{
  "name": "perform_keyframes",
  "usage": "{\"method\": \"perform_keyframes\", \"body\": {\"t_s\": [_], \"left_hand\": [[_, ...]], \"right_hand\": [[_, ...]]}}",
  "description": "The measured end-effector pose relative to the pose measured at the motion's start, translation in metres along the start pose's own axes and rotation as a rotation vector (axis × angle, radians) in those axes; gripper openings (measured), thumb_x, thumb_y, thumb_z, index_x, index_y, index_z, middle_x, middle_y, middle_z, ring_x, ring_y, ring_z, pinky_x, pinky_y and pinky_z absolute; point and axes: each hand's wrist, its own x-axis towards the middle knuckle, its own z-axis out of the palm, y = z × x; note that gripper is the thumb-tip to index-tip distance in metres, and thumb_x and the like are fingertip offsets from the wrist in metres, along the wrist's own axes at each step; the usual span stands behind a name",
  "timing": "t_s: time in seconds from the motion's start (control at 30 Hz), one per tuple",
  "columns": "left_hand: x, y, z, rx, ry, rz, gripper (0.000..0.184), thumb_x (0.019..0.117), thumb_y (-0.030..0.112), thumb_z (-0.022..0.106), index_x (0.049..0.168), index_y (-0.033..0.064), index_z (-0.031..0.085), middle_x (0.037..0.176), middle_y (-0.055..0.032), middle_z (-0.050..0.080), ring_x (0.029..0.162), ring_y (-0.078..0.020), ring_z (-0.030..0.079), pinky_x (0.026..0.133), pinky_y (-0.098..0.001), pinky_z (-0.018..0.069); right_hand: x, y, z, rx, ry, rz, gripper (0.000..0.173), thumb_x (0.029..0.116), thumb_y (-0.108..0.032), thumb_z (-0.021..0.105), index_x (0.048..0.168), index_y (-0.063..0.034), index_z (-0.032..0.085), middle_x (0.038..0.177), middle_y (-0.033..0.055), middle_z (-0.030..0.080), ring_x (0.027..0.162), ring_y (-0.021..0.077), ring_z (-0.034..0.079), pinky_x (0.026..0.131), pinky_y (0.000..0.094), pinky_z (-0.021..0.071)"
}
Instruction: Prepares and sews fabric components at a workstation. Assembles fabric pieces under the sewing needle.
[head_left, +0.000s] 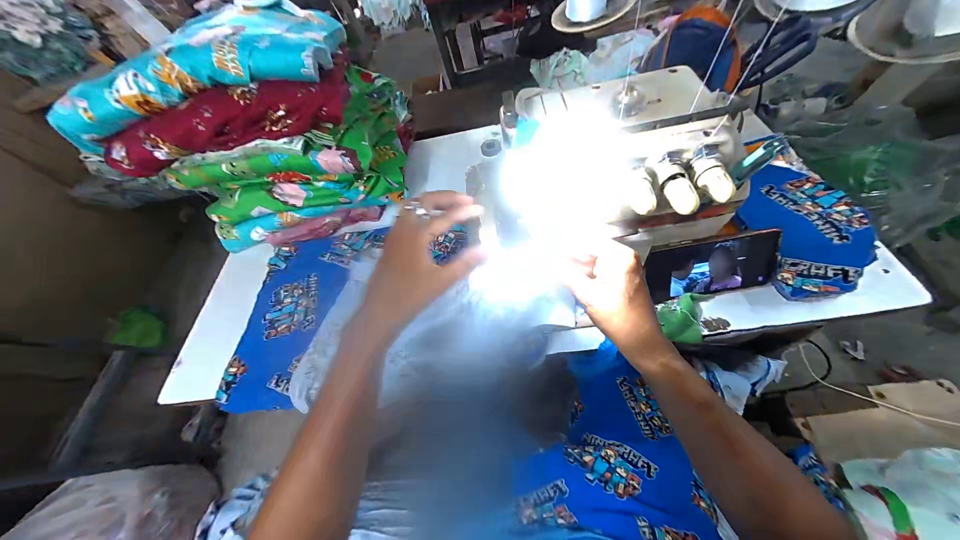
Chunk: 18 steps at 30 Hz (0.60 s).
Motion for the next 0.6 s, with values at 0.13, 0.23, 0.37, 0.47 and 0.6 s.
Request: {"method": "perform_keyframes", "body": {"t_s": [0.13,0.23,0.37,0.47,0.6], "left_hand": [[-0.001,0.035,0.036,-0.001,-0.031,0.163,0.035,0.091,0.045,0.07,0.089,0.0112,0.075,0.122,-0.0084,0.067,0.121,-0.0278,0.056,0.1,-0.048,0.043],[-0.005,0.045,0.037,-0.031,-0.014,0.145,0.021,0.0973,0.025,0.066,0.089,0.0073,0.073,0.098,-0.006,0.072,0.1,-0.0196,0.067,0.094,-0.0418,0.0497],[-0.017,0.052,0.037,-0.019,0.028,0.089,0.017,0.0982,0.017,0.064,0.099,0.0053,0.076,0.098,-0.006,0.074,0.094,-0.0112,0.069,0.087,-0.0287,0.0514],[-0.027,0.05,0.041,-0.041,0.075,0.084,0.017,0.0986,0.017,0.064,0.099,0.0038,0.075,0.094,-0.0041,0.073,0.09,-0.0032,0.066,0.082,-0.0187,0.0497],[-0.025,0.044,0.049,-0.016,0.179,0.152,0.018,0.0985,0.015,0.065,0.097,0.0006,0.075,0.091,-0.0093,0.072,0.087,-0.0066,0.065,0.08,-0.0188,0.0477]], "right_hand": [[-0.009,0.001,0.001,0.065,0.004,0.077,0.009,0.0996,-0.017,0.066,0.1,-0.0089,0.065,0.075,-0.0034,0.061,0.061,-0.0021,0.055,0.054,0.013,0.0451],[-0.032,0.005,0.0,0.222,-0.069,0.193,0.023,0.0962,-0.022,0.071,0.115,-0.0099,0.066,0.086,-0.0047,0.07,0.071,-0.0004,0.065,0.064,0.0174,0.0564],[-0.074,0.015,0.012,0.386,-0.031,0.226,0.016,0.0942,-0.009,0.071,0.106,0.0011,0.071,0.093,0.004,0.074,0.083,0.0057,0.072,0.078,0.021,0.0618],[-0.087,0.02,0.019,0.284,0.088,0.164,0.013,0.0926,-0.015,0.074,0.096,-0.0027,0.076,0.095,0.0027,0.069,0.089,0.0028,0.065,0.082,0.0165,0.0562],[-0.081,0.028,0.02,0.143,0.158,0.113,0.011,0.0917,-0.02,0.076,0.095,-0.0101,0.078,0.114,0.0054,0.062,0.108,0.0078,0.058,0.094,0.0201,0.0501]]}}
